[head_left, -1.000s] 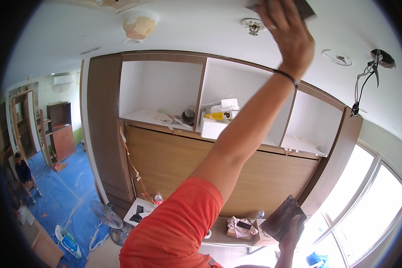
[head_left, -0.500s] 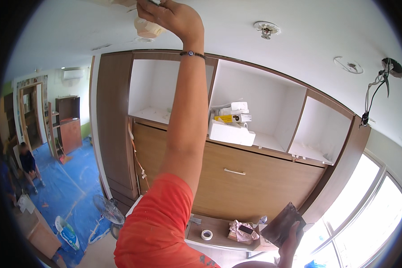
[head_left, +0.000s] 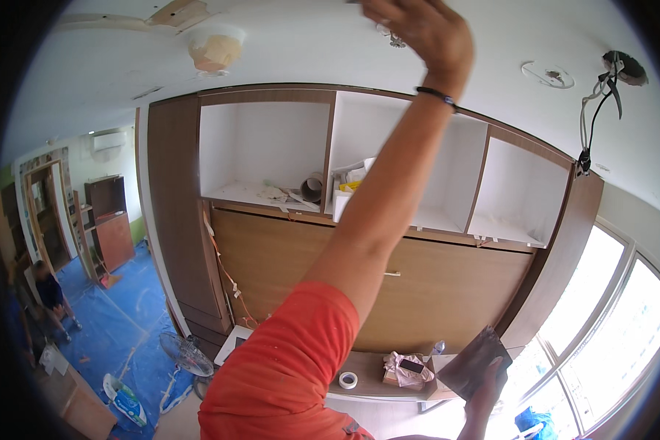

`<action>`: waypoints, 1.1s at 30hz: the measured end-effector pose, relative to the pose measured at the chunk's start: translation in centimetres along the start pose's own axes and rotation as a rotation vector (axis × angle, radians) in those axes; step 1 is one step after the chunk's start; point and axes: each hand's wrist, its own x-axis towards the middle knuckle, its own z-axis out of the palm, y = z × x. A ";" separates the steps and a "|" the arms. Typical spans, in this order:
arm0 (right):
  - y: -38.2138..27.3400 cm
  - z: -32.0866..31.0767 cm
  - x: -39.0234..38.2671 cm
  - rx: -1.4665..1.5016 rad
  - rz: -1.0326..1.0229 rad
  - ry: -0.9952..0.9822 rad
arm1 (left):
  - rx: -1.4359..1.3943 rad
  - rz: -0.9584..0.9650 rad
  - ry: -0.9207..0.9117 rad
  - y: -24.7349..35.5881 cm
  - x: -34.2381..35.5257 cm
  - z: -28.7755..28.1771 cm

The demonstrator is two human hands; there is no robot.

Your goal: The person applies plaster to the ceiling using a trowel and hawk, then mixes additional plaster on a board with water. The person also briefly washes hands in a sink and pours water into the mix.

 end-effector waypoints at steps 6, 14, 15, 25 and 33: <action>-0.5 0.9 -0.2 0.046 -0.019 -0.037 | 0.234 0.520 -0.132 -3.2 -6.4 -0.9; -0.3 2.3 1.0 0.057 -0.036 -0.173 | 0.065 -0.095 0.096 -13.7 6.4 -8.8; -0.3 2.3 1.1 0.053 -0.046 -0.174 | 0.043 -0.105 0.104 -14.8 7.8 -8.8; -1.0 3.8 -0.4 0.018 -0.051 -0.085 | 0.141 -0.071 0.086 -10.9 6.6 -4.6; -1.1 3.1 -1.3 0.091 -0.062 -0.113 | 0.073 0.138 -0.002 -0.1 -1.0 0.2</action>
